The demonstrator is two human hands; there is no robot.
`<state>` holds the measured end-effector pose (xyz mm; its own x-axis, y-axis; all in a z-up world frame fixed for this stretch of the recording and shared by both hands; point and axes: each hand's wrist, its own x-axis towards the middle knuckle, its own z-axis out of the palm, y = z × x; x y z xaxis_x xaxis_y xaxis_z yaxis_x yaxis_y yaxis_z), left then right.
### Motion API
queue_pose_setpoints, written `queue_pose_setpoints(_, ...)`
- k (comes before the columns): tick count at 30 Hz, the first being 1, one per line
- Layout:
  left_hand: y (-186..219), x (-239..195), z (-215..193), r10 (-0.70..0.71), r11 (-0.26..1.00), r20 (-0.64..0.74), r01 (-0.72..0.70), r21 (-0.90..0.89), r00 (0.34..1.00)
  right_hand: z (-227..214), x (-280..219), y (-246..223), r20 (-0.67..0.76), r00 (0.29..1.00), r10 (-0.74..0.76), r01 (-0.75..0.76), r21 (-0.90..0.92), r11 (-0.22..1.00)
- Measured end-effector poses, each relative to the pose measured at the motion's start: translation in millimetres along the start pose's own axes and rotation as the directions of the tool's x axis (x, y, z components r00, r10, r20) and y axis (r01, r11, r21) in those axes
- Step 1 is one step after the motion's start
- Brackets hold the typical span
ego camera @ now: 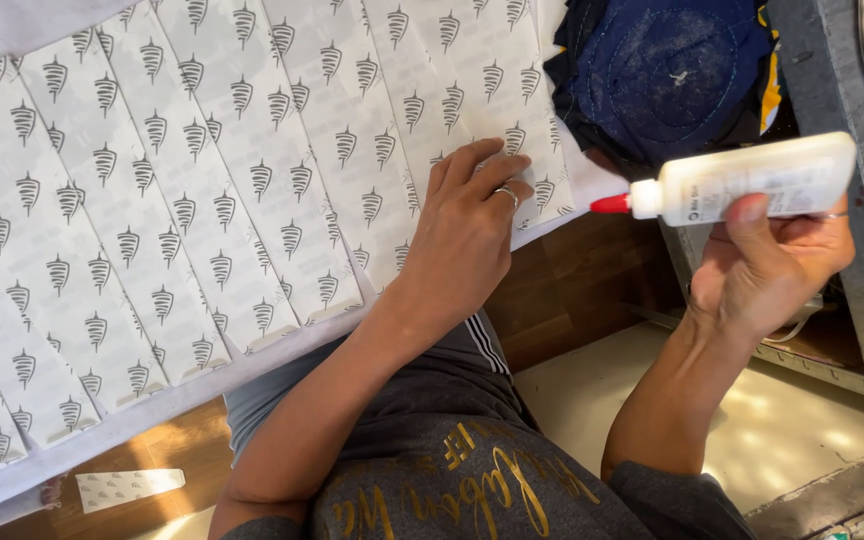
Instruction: The person applies glue from a bottle to the edges of printed paper sheets and folds them to assemble bags, then stacks the finished bags together.
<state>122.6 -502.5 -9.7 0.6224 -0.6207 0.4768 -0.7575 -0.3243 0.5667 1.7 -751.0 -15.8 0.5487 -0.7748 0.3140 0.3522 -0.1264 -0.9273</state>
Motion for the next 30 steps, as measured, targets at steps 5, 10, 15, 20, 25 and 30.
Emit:
queue_pose_setpoints(5, -3.1, -11.2, -43.1, 0.017, 0.992, -0.055, -0.01, 0.13, 0.998, 9.3, -12.0, -5.6, -0.04, 0.982, 0.183, -0.176, 0.133, 0.975)
queue_pose_setpoints(10, -8.1, -28.2, -49.2, -0.009, 0.993, 0.039, 0.004, 0.115, 0.999, 33.1, -23.3, 3.1, 0.055, 0.998, 0.034, -0.039, 0.082, 0.996)
queue_pose_setpoints(15, -6.3, -31.2, -48.6, -0.019, 0.99, 0.084, 0.007, 0.142, 0.996, 51.1, -32.6, -3.8, 0.175, 0.984, -0.011, 0.008, 0.02, 1.0)
queue_pose_setpoints(20, -7.3, -34.5, -50.8, -0.016, 0.989, 0.113, 0.0, 0.147, 0.993, 59.5, -39.7, -11.2, 0.312, 0.95, 0.003, 0.041, -0.133, 0.99)
queue_pose_setpoints(25, -6.8, -34.8, -50.5, -0.015, 0.988, 0.106, -0.002, 0.156, 0.994, 79.8, -56.9, -15.8, 0.415, 0.909, 0.021, 0.034, -0.125, 0.992)
queue_pose_setpoints(30, -7.5, -35.8, -51.6, -0.012, 0.99, 0.096, -0.002, 0.141, 0.995, 65.0, -45.5, -5.0, 0.401, 0.916, -0.012, 0.058, -0.102, 0.993)
